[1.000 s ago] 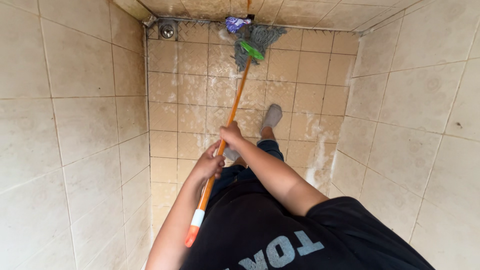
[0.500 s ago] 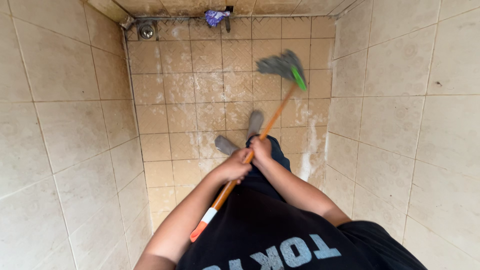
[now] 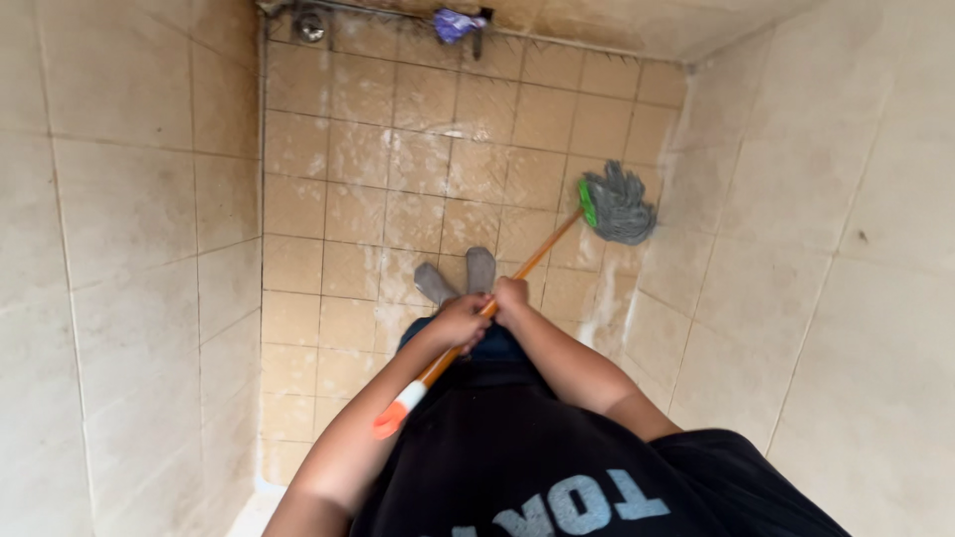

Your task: The person mops the tiled floor of a room with soapy water using a string mop, covering the entire surface and reaching into corners.

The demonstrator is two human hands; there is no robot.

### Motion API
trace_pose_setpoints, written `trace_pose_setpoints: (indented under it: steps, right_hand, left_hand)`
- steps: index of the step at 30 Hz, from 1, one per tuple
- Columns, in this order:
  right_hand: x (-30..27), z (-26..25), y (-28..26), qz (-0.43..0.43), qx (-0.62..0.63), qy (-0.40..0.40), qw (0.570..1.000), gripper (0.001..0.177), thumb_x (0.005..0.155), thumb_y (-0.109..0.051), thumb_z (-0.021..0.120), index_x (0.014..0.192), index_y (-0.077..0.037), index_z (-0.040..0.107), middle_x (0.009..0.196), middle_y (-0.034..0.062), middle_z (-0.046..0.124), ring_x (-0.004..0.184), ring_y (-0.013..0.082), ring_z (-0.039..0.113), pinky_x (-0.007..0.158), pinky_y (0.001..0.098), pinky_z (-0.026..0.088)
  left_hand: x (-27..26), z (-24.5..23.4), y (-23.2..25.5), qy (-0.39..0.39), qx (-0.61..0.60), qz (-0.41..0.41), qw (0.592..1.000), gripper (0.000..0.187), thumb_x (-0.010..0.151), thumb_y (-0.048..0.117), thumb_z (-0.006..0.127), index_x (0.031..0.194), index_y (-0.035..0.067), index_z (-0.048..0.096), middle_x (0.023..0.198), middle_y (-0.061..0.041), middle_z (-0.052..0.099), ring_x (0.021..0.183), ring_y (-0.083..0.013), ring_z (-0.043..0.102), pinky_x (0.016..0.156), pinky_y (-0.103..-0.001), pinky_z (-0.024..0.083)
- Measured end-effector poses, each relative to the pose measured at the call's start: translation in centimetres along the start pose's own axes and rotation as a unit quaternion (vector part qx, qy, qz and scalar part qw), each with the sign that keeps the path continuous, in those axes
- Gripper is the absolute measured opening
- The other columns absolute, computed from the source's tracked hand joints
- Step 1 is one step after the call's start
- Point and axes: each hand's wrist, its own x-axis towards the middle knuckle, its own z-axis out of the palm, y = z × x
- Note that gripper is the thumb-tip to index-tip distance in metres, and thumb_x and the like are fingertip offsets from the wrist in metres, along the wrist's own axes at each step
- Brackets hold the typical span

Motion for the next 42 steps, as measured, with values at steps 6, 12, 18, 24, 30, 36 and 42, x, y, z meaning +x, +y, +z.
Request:
trace_pose_setpoints:
  steps: [6,12,18,24,30,36,42]
  right_hand:
    - [-3.5,5.4,2.2,-0.076,-0.266,-0.014,0.961,0.033,0.094,-0.01,0.055,0.118,0.01,0.043,0.089,0.0246,0.064,0.054,0.0285,0.065,0.042,0.0395,0.054]
    - [-8.5,13.1,5.3,-0.103,-0.333,-0.103,0.931,0.04,0.091,-0.009,0.058,0.122,0.008,0.041,0.091,0.0246,0.065,0.054,0.0292,0.066,0.043,0.0399,0.056]
    - [-12.5,21.5,9.2,-0.156,-0.44,-0.201,0.861,0.038,0.09,-0.01,0.056,0.123,0.004,0.042,0.084,0.0207,0.067,0.049,0.0277,0.067,0.044,0.04,0.056]
    - [-15.2,27.6,12.8,-0.179,-0.38,-0.244,0.874,0.019,0.088,-0.01,0.054,0.101,0.001,0.061,0.072,0.0165,0.064,0.046,0.0255,0.062,0.043,0.0394,0.053]
    - [-15.9,27.9,13.6,-0.156,-0.317,-0.217,0.91,0.016,0.087,-0.011,0.056,0.098,-0.001,0.061,0.067,0.0116,0.06,0.045,0.0211,0.057,0.04,0.0378,0.049]
    - [-11.3,22.6,11.3,-0.146,-0.184,-0.163,0.958,0.015,0.088,-0.01,0.057,0.098,0.0,0.056,0.065,0.0101,0.055,0.045,0.0205,0.052,0.037,0.0371,0.043]
    - [-5.7,15.5,11.3,-0.168,-0.046,-0.094,0.98,0.01,0.085,-0.007,0.054,0.092,0.001,0.057,0.065,0.007,0.055,0.045,0.0188,0.053,0.038,0.0359,0.043]
  left_hand:
    - [-4.9,-2.1,-4.5,0.051,-0.306,-0.044,0.95,0.052,0.093,0.008,0.059,0.142,0.011,0.042,0.074,-0.008,0.058,0.047,-0.0119,0.046,0.041,-0.028,0.038]
    - [-10.1,-5.4,-9.4,0.126,-0.41,0.021,0.903,0.047,0.095,0.01,0.057,0.14,0.015,0.048,0.073,-0.006,0.057,0.046,-0.0096,0.043,0.041,-0.026,0.036]
    - [-12.6,-8.5,-13.6,0.239,-0.485,0.068,0.838,0.049,0.096,0.011,0.057,0.144,0.016,0.045,0.075,-0.006,0.057,0.049,-0.0095,0.045,0.042,-0.025,0.037]
    - [-17.7,-12.4,-11.3,0.245,-0.441,0.04,0.862,0.067,0.102,0.021,0.054,0.16,0.03,0.023,0.072,0.001,0.049,0.05,-0.0076,0.043,0.044,-0.023,0.039]
    - [-20.4,-15.4,-10.2,0.172,-0.377,0.027,0.91,0.093,0.093,0.001,0.048,0.164,0.041,0.002,0.066,0.0,0.046,0.048,-0.0099,0.041,0.042,-0.026,0.04]
    - [-16.5,-13.7,-9.4,0.088,-0.288,0.051,0.952,0.097,0.091,-0.004,0.049,0.164,0.038,0.0,0.066,-0.002,0.047,0.047,-0.0117,0.043,0.041,-0.028,0.043]
    - [-12.5,-11.4,-9.0,-0.007,-0.188,-0.006,0.982,0.095,0.091,-0.001,0.05,0.163,0.043,0.007,0.063,-0.002,0.047,0.046,-0.0113,0.044,0.041,-0.028,0.043]
